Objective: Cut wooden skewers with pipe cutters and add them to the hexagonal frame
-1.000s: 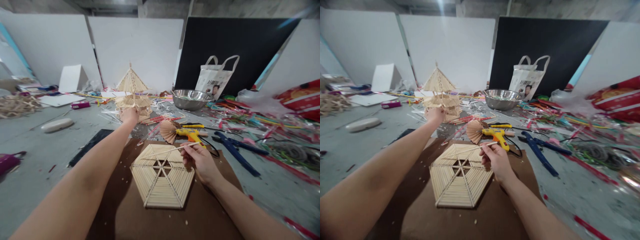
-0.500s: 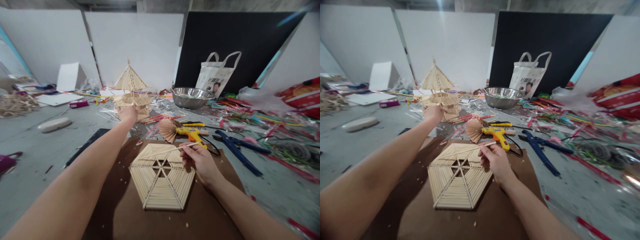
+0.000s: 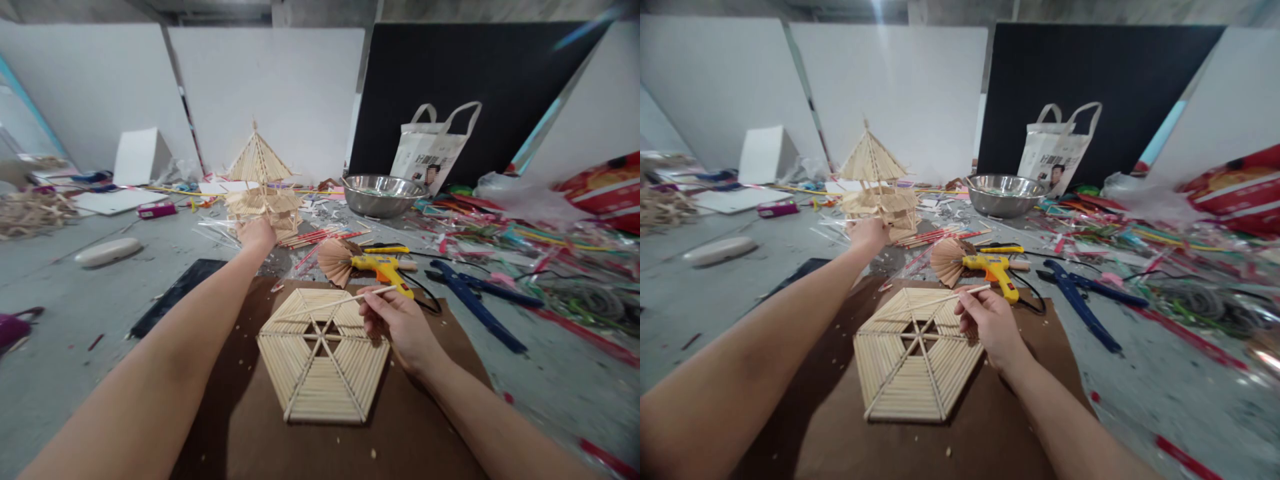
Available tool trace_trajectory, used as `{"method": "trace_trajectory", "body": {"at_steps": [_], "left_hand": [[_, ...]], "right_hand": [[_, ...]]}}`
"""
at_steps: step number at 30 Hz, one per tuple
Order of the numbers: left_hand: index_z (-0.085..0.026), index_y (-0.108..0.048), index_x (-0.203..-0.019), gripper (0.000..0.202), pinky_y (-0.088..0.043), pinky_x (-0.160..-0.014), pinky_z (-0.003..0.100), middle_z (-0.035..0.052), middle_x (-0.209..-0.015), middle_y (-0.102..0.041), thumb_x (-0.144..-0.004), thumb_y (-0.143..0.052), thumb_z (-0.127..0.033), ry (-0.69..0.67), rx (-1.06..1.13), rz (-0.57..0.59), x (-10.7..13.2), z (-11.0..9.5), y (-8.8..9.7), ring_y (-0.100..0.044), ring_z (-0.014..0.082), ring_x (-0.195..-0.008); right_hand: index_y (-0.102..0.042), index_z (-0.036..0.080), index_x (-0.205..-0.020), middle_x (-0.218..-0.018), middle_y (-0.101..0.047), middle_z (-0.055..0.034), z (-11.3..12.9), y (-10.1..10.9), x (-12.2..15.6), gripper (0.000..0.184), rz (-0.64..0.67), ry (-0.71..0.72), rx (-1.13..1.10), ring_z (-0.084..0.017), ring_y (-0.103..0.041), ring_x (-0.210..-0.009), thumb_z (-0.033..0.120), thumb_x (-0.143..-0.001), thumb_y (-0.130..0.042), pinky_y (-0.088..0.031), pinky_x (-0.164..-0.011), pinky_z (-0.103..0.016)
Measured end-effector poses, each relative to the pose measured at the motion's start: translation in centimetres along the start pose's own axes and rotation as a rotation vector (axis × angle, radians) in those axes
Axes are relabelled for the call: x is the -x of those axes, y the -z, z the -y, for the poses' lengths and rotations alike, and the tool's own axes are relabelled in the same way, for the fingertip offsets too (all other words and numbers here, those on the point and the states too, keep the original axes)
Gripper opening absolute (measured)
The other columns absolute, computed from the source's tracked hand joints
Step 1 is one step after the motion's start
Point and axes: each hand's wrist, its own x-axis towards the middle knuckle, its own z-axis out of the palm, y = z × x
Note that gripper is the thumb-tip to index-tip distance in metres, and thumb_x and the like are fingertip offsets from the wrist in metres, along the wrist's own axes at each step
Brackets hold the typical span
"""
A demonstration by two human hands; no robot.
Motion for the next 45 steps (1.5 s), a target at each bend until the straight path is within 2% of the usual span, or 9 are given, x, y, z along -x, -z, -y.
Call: {"method": "trace_trajectory", "body": {"at_steps": [6, 13, 23, 32, 38, 45], "left_hand": [[-0.012, -0.061, -0.084, 0.033, -0.014, -0.091, 0.046, 0.0144, -0.09, -0.062, -0.075, -0.034, -0.029, -0.057, -0.04, -0.023, 0.2, 0.0, -0.3, -0.052, 0.0277, -0.092], [-0.014, -0.06, -0.085, 0.037, -0.016, -0.09, 0.046, 0.0132, -0.088, -0.062, -0.077, -0.028, -0.03, -0.079, -0.038, -0.084, 0.7, 0.1, -0.5, -0.052, 0.0268, -0.09], [-0.014, -0.057, -0.09, 0.035, -0.013, -0.093, 0.043, 0.0115, -0.093, -0.061, -0.078, -0.028, -0.029, -0.123, -0.04, -0.143, 1.6, 0.1, -0.1, -0.051, 0.0248, -0.092], [-0.012, -0.061, -0.084, 0.032, -0.007, -0.092, 0.049, 0.0144, -0.086, -0.062, -0.074, -0.033, -0.027, -0.106, -0.052, -0.069, 0.7, -0.1, -0.6, -0.052, 0.0278, -0.09], [-0.012, -0.061, -0.086, 0.034, -0.018, -0.089, 0.047, 0.0167, -0.092, -0.061, -0.074, -0.033, -0.029, -0.094, -0.02, -0.072, 0.8, 0.2, -0.7, -0.044, 0.0298, -0.101], [-0.012, -0.06, -0.086, 0.034, -0.023, -0.085, 0.046, 0.0171, -0.091, -0.061, -0.075, -0.032, -0.028, -0.073, 0.006, -0.032, 0.6, 0.4, -0.8, -0.047, 0.0291, -0.097]], "right_hand": [[-0.056, 0.016, -0.073, -0.055, -0.053, 0.0035, 0.0, 0.0, 0.0, 0.024, -0.008, 0.003, 0.012, -0.005, -0.046, -0.039, 0.037, -0.062, -0.061, -0.035, -0.037, -0.017], [-0.055, 0.017, -0.073, -0.056, -0.053, 0.004, 0.2, -0.2, 0.1, 0.025, -0.013, -0.011, 0.018, -0.006, -0.046, -0.038, 0.038, -0.061, -0.061, -0.032, -0.033, -0.017], [-0.055, 0.018, -0.072, -0.055, -0.053, 0.0045, 0.4, -0.3, 0.1, 0.024, -0.015, -0.031, 0.015, -0.006, -0.046, -0.039, 0.038, -0.06, -0.062, -0.033, -0.035, -0.017], [-0.055, 0.017, -0.072, -0.055, -0.052, 0.0045, 0.2, -0.2, 0.1, 0.023, -0.018, -0.024, 0.025, -0.005, -0.046, -0.039, 0.037, -0.061, -0.062, -0.035, -0.036, -0.017], [-0.055, 0.018, -0.072, -0.055, -0.053, 0.0043, 0.3, -0.2, 0.2, 0.022, -0.008, -0.03, 0.015, -0.005, -0.046, -0.04, 0.036, -0.062, -0.061, -0.034, -0.036, -0.016], [-0.055, 0.017, -0.073, -0.056, -0.052, 0.0042, 0.1, -0.2, 0.1, 0.022, 0.001, -0.015, 0.019, -0.005, -0.046, -0.04, 0.036, -0.063, -0.06, -0.035, -0.036, -0.016]]}}
